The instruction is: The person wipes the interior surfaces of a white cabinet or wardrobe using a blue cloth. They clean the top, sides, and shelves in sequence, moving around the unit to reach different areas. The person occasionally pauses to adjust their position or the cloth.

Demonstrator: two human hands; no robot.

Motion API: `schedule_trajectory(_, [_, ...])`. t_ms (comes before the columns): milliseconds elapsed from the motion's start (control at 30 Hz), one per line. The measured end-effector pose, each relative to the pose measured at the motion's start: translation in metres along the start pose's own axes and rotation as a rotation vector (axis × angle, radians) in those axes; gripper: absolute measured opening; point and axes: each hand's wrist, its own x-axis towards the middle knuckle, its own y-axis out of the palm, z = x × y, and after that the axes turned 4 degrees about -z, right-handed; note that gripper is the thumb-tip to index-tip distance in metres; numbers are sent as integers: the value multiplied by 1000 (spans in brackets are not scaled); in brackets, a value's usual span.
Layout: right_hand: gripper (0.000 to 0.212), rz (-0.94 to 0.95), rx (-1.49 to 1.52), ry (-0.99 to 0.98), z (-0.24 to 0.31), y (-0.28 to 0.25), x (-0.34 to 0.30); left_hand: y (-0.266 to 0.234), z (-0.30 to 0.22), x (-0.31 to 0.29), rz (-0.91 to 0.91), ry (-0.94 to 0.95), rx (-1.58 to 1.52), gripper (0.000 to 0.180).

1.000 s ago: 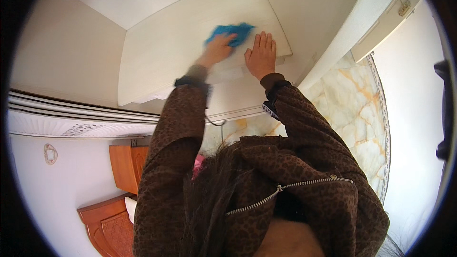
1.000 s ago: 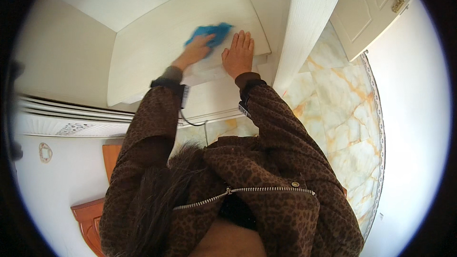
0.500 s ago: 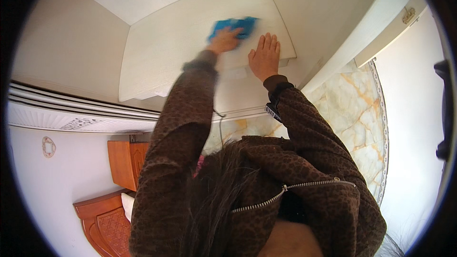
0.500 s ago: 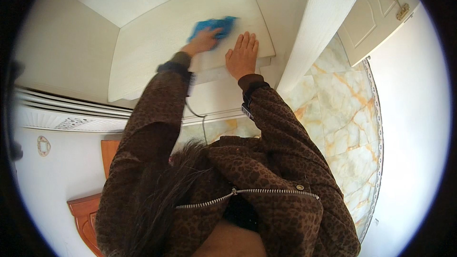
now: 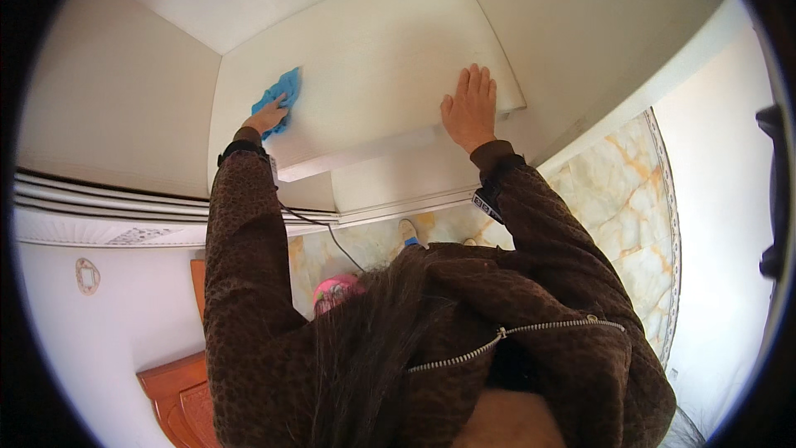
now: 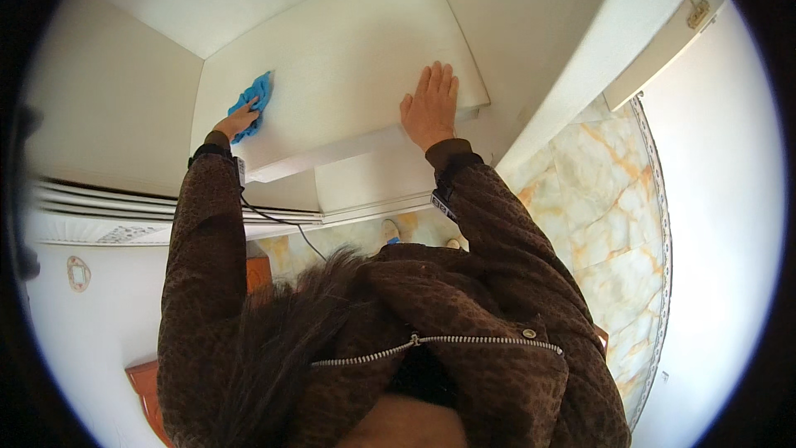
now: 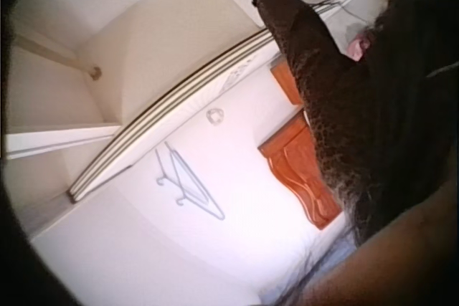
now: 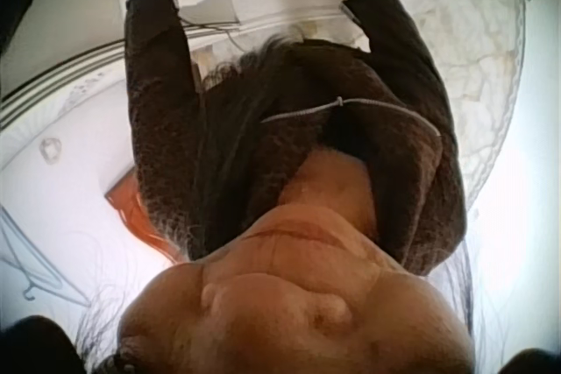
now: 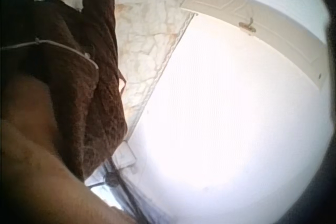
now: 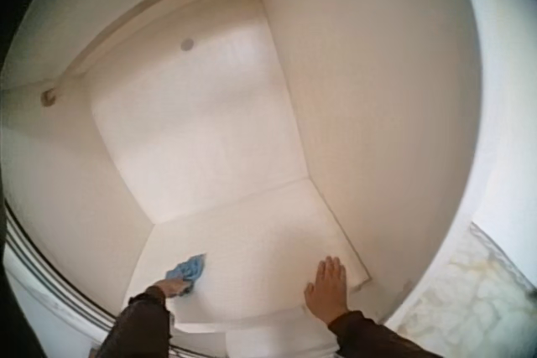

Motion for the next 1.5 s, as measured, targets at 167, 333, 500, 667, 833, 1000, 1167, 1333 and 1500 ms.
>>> schedule_trajectory(167, [67, 58, -37, 62, 1, -2, 3, -11, -34, 83, 17, 123, 56, 73])
schedule_trajectory(333, [66, 9, -35, 76, -3, 3, 15, 36, -226, 116, 4, 566, 118, 59])
schedule_trajectory(500, [61, -32, -50, 61, -10, 4, 20, 56, -266, 83, 260, 892, 284, 58])
schedule_trajectory(667, [61, -12, -72, 35, -6, 2, 18, -28, -112, 128, 234, 701, 90, 63])
schedule_trajectory(833, [66, 113, -98, 63, 14, 11, 29, -43, -34, 193, -134, 403, 250, 64])
schedule_trajectory(1000, [71, 196, -117, -18, 40, 12, 44, -2, -187, 186, 16, 715, 275, 58])
schedule_trajectory(1167, [78, 439, -72, -78, 34, -6, 51, 58, -275, 101, 188, 1119, 419, 57])
schedule_trajectory(1333, [82, 370, -103, -104, 33, -1, 51, 0, -178, 171, 17, 1055, 302, 59])
schedule_trajectory(1500, [85, 381, -126, -121, 40, 24, 74, -39, -114, 256, -114, 532, 335, 60])
